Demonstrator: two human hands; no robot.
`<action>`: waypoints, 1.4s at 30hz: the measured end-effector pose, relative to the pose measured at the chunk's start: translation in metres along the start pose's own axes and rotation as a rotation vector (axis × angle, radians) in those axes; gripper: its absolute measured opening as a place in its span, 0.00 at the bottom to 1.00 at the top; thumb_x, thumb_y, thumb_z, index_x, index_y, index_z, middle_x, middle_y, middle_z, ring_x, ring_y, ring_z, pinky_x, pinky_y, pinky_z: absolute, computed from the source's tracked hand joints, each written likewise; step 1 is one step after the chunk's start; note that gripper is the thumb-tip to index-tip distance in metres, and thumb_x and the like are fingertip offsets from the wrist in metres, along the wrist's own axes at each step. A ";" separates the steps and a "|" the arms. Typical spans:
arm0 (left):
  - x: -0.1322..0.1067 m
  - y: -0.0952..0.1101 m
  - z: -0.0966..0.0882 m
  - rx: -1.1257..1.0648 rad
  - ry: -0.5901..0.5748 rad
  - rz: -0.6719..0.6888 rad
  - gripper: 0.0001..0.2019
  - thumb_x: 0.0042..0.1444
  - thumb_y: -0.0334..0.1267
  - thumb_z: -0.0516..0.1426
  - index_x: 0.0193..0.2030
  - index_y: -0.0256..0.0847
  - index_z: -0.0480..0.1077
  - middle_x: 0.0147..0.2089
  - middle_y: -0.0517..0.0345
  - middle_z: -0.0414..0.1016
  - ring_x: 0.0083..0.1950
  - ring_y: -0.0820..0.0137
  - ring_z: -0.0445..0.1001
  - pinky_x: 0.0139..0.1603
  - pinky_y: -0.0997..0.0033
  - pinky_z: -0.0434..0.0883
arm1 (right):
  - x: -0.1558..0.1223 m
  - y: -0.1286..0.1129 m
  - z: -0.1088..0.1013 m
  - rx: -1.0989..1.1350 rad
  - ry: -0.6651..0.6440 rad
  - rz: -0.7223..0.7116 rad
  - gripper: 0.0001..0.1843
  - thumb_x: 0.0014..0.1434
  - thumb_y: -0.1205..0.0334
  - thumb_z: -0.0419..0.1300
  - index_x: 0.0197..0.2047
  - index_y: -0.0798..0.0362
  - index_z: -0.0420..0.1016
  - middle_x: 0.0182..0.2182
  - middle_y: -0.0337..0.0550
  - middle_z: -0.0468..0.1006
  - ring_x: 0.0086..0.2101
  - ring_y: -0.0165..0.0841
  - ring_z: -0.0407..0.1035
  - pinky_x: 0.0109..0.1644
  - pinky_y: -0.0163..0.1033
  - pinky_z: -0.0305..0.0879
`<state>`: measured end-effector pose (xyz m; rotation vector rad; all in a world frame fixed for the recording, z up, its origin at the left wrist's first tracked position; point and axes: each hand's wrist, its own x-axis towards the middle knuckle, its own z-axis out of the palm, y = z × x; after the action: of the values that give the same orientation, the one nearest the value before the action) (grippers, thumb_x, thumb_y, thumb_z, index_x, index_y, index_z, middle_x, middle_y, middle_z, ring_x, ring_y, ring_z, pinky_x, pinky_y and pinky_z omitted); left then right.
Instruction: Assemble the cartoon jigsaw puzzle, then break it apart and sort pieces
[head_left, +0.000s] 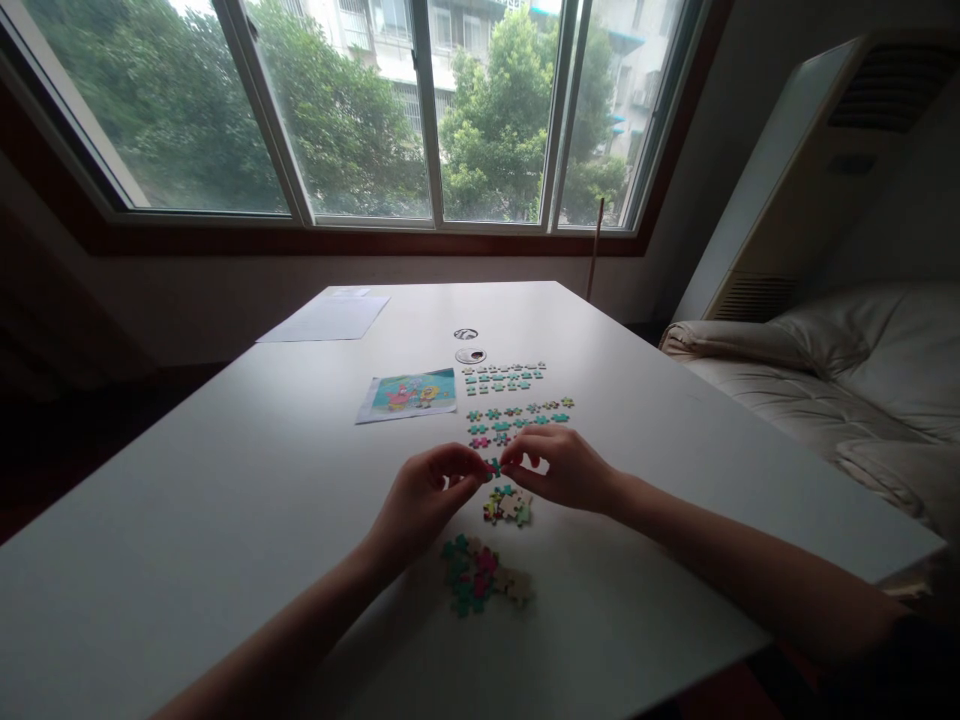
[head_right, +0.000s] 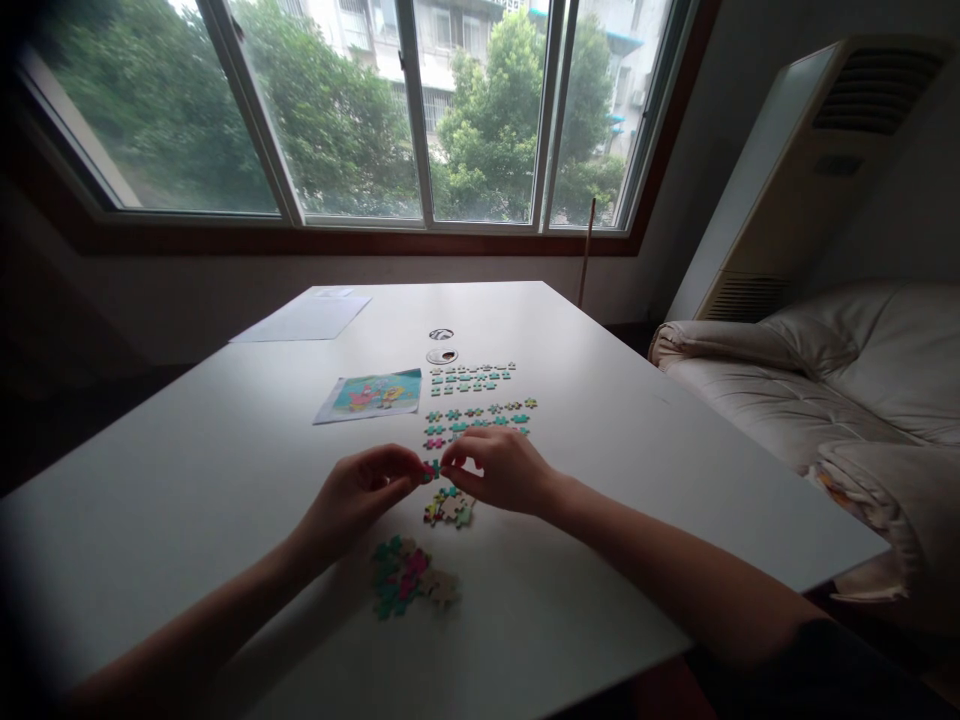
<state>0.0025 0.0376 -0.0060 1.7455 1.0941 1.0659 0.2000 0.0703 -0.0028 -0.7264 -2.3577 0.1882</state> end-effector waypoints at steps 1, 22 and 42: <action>0.000 -0.001 0.000 0.007 -0.003 0.001 0.04 0.49 0.33 0.56 0.31 0.36 0.71 0.32 0.56 0.76 0.34 0.71 0.73 0.33 0.75 0.68 | 0.000 0.000 0.000 -0.002 0.003 -0.008 0.07 0.56 0.61 0.55 0.32 0.53 0.72 0.27 0.39 0.74 0.26 0.24 0.65 0.31 0.30 0.60; -0.007 -0.009 -0.002 0.610 -0.156 0.202 0.07 0.52 0.36 0.55 0.39 0.43 0.71 0.39 0.56 0.72 0.37 0.69 0.69 0.38 0.69 0.67 | 0.001 0.041 -0.035 -0.309 0.249 -0.027 0.07 0.57 0.61 0.55 0.33 0.54 0.72 0.26 0.38 0.75 0.24 0.24 0.65 0.33 0.33 0.59; -0.009 -0.004 0.006 0.646 -0.309 0.238 0.11 0.53 0.34 0.53 0.42 0.43 0.71 0.41 0.53 0.69 0.40 0.68 0.70 0.42 0.69 0.68 | 0.000 0.039 -0.034 -0.329 0.256 -0.075 0.06 0.56 0.62 0.55 0.32 0.53 0.72 0.25 0.37 0.76 0.22 0.24 0.65 0.33 0.32 0.58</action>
<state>0.0046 0.0295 -0.0133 2.5035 1.1213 0.5615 0.2390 0.1014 0.0115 -0.7629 -2.1856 -0.3151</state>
